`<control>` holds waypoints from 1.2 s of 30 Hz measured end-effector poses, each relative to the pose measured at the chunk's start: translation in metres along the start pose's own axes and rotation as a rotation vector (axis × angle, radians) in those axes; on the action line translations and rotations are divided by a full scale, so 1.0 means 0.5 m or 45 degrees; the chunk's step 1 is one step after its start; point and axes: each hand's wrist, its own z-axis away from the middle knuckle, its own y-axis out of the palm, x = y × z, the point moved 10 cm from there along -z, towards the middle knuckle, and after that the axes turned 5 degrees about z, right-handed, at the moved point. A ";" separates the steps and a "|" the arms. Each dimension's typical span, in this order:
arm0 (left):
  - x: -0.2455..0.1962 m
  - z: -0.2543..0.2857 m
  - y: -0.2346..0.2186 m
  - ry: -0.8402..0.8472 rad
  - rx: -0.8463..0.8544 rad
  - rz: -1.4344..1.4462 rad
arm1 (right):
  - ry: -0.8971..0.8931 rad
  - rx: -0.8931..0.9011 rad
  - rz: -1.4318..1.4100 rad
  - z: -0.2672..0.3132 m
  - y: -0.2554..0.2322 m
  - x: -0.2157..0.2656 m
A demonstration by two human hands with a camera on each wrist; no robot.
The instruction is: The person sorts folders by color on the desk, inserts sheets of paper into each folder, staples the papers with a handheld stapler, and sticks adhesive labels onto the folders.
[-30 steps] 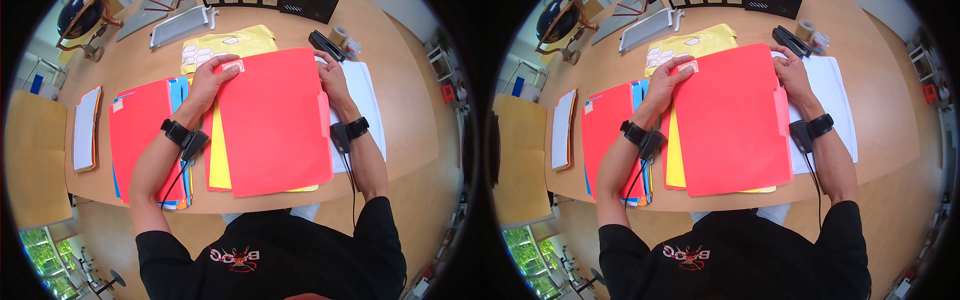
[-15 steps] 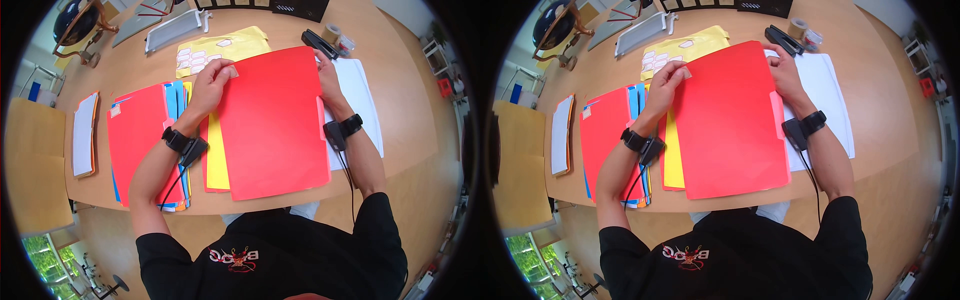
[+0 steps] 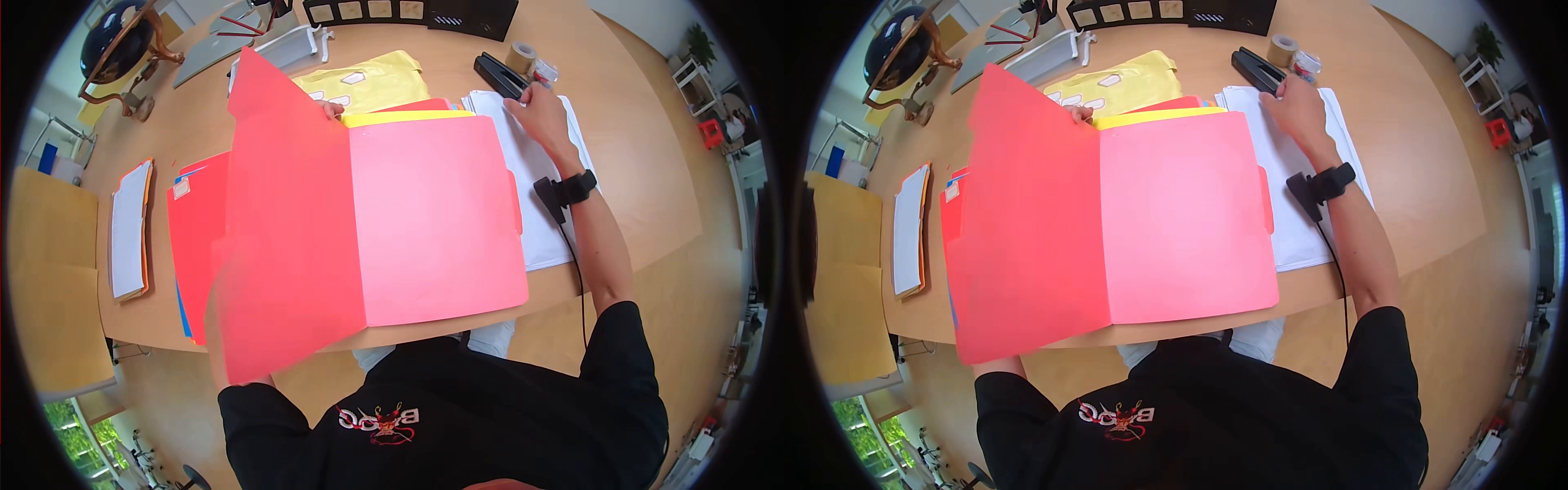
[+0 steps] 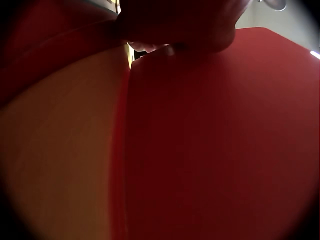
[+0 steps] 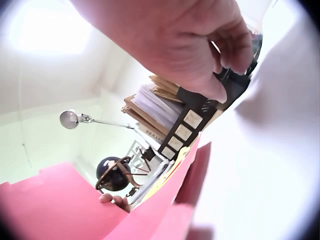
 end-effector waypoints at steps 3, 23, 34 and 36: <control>-0.020 0.007 0.024 -0.001 -0.006 -0.002 | 0.004 0.143 -0.105 -0.021 0.046 -0.032; 0.032 0.020 -0.011 -0.042 -0.034 -0.005 | 0.172 0.203 0.007 -0.044 0.003 -0.204; 0.034 0.022 0.001 -0.074 -0.061 -0.025 | 0.191 0.011 -0.097 -0.041 -0.020 -0.271; 0.033 0.026 0.001 -0.080 -0.071 -0.030 | 0.179 0.014 -0.098 -0.033 -0.031 -0.264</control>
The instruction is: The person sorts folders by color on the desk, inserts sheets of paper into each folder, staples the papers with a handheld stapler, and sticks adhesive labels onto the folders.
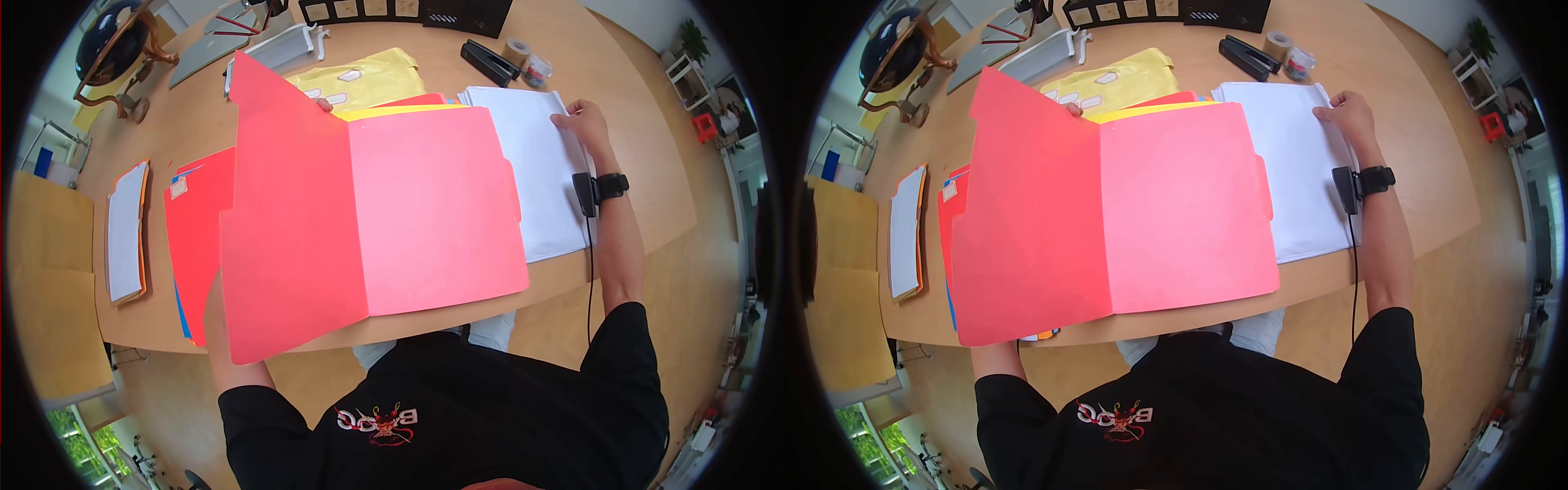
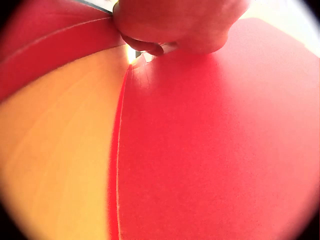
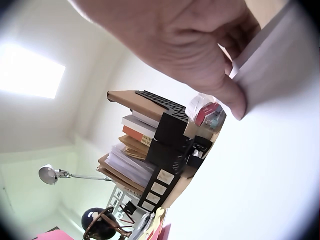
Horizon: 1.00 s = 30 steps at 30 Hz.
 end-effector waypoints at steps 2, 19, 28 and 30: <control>-0.001 0.002 0.002 -0.005 -0.007 -0.005 | -0.011 0.000 -0.002 0.013 -0.010 0.007; -0.039 0.027 -0.013 -0.036 -0.107 -0.076 | -0.534 -0.654 0.013 0.082 -0.339 0.174; -0.065 0.043 -0.016 -0.061 -0.148 -0.120 | -0.424 -0.082 -1.044 0.026 -0.396 0.180; -0.072 0.043 -0.013 -0.057 -0.157 -0.126 | -0.361 -0.118 -0.978 0.056 -0.348 0.212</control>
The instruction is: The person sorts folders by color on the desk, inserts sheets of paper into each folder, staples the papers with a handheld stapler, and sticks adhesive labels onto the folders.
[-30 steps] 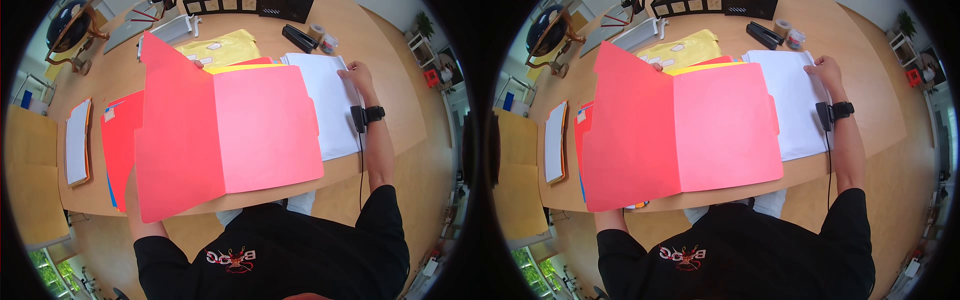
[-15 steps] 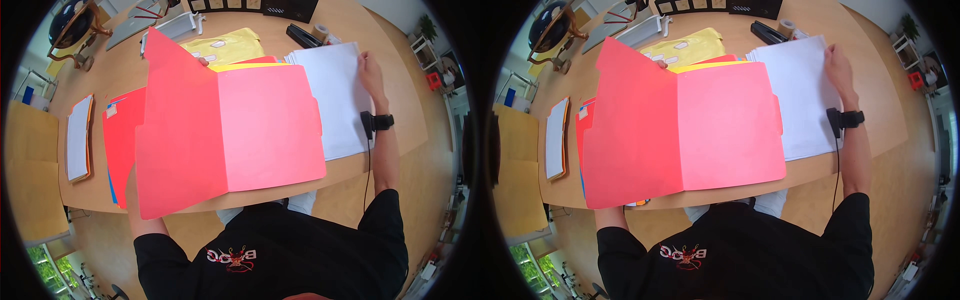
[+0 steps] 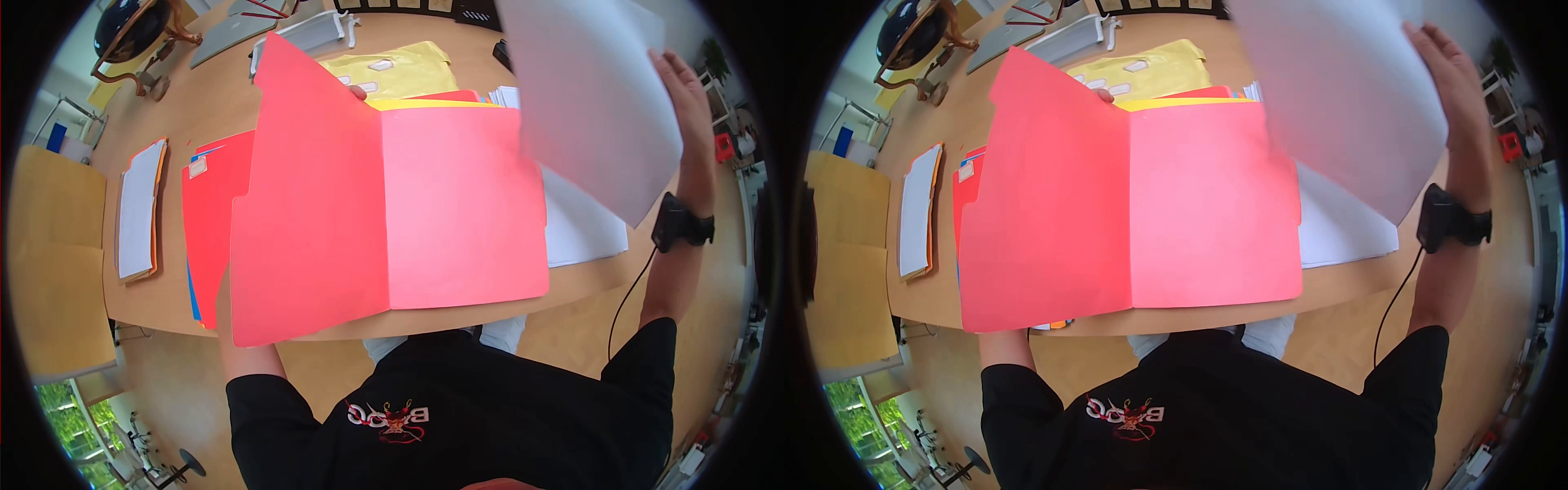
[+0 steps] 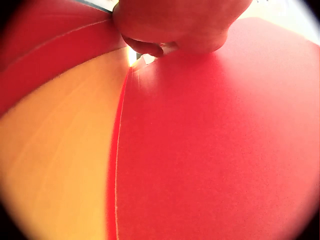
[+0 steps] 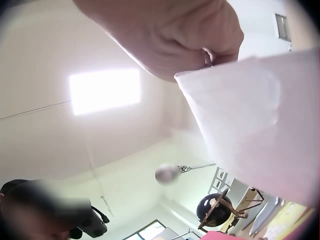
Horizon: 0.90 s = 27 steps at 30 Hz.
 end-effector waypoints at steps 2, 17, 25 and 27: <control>-0.007 0.003 -0.003 -0.001 -0.014 -0.011 | 0.061 0.305 -0.213 0.033 0.107 -0.011; -0.033 0.023 0.013 -0.028 -0.079 -0.048 | 0.281 0.462 0.197 0.239 0.403 -0.167; -0.043 0.021 0.031 -0.048 -0.092 -0.068 | 0.203 0.418 0.325 0.232 0.410 -0.157; -0.042 0.026 0.030 -0.055 -0.106 -0.070 | 0.251 0.432 0.321 0.236 0.412 -0.162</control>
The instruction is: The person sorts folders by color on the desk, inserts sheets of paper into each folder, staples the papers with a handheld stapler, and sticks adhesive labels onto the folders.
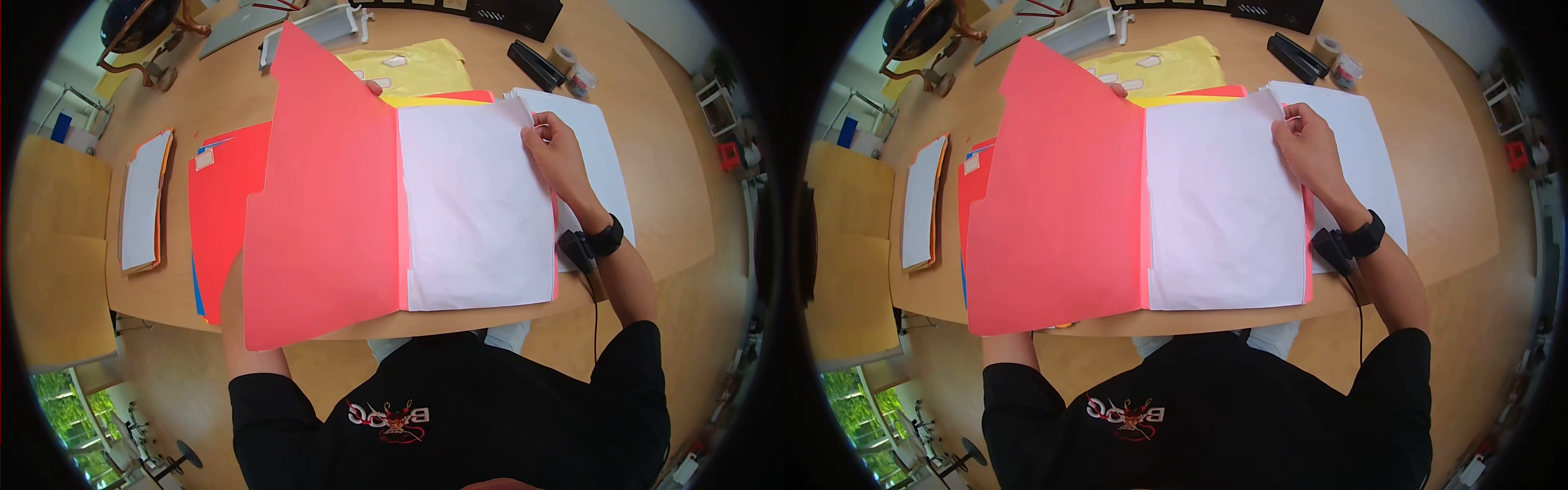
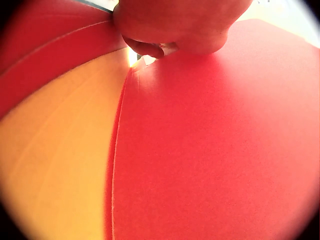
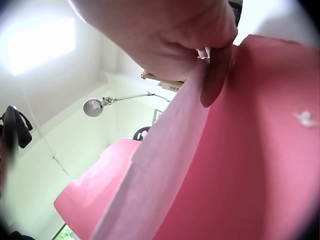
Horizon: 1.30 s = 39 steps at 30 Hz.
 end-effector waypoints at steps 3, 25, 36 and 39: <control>0.006 0.004 0.009 -0.016 -0.010 0.003 | 0.035 -0.024 0.099 0.008 -0.005 -0.002; -0.043 -0.011 0.068 -0.035 -0.012 -0.071 | -0.389 -0.083 1.345 -0.318 -0.009 0.043; -0.038 -0.011 0.094 -0.076 -0.011 -0.112 | -0.508 0.386 -0.293 -0.154 0.204 0.235; -0.041 -0.018 0.100 -0.078 -0.002 -0.115 | -0.541 0.142 -0.180 -0.156 0.134 0.245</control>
